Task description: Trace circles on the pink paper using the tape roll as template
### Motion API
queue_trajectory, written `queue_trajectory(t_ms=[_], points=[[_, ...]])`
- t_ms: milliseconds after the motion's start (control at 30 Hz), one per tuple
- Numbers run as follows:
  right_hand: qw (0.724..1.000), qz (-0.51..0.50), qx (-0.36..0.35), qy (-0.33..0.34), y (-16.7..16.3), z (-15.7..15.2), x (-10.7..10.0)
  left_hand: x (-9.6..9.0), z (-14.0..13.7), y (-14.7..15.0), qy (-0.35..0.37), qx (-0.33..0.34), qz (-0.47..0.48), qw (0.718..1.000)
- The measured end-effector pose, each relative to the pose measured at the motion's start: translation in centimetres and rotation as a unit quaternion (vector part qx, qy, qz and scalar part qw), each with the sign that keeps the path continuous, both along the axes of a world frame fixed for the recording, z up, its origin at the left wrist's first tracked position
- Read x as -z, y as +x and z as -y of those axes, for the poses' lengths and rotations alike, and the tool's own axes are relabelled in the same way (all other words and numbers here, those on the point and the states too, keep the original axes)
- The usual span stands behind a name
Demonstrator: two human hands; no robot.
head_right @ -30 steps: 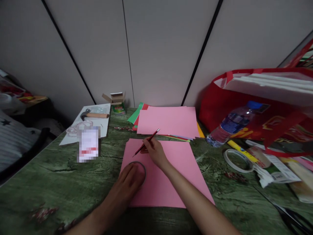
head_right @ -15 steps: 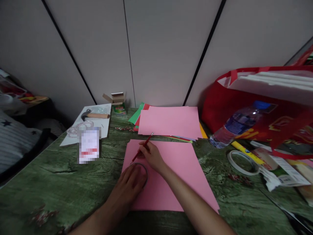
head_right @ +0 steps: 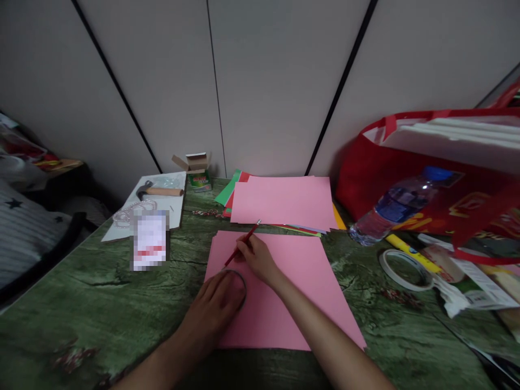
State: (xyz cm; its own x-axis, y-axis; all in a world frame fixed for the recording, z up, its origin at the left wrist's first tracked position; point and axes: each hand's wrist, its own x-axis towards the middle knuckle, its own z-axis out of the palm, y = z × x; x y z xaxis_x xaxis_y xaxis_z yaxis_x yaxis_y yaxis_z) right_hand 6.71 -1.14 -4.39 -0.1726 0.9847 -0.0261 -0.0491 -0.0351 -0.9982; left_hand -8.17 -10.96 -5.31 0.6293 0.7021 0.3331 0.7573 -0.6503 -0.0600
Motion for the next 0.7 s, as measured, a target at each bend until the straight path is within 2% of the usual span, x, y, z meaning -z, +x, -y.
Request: queue_trajectory(t_ms=[200,400,600,700], points=[[0.999,0.032,0.024,0.011,1.7,0.3,0.2,-0.4,0.1,-0.3,-0.02,0.012,-0.032,0.999],[0.997,0.039,0.061,0.026,3.2,1.4,0.4,-0.5,0.0,-0.3,-0.039,0.013,-0.029,0.999],[0.994,0.07,0.08,0.042,4.3,2.7,0.8,-0.5,-0.2,-0.3,-0.02,0.007,-0.022,1.0],[0.989,0.095,0.097,0.065,4.6,3.6,0.8,-0.9,-0.2,-0.3,-0.043,0.007,-0.018,0.999]])
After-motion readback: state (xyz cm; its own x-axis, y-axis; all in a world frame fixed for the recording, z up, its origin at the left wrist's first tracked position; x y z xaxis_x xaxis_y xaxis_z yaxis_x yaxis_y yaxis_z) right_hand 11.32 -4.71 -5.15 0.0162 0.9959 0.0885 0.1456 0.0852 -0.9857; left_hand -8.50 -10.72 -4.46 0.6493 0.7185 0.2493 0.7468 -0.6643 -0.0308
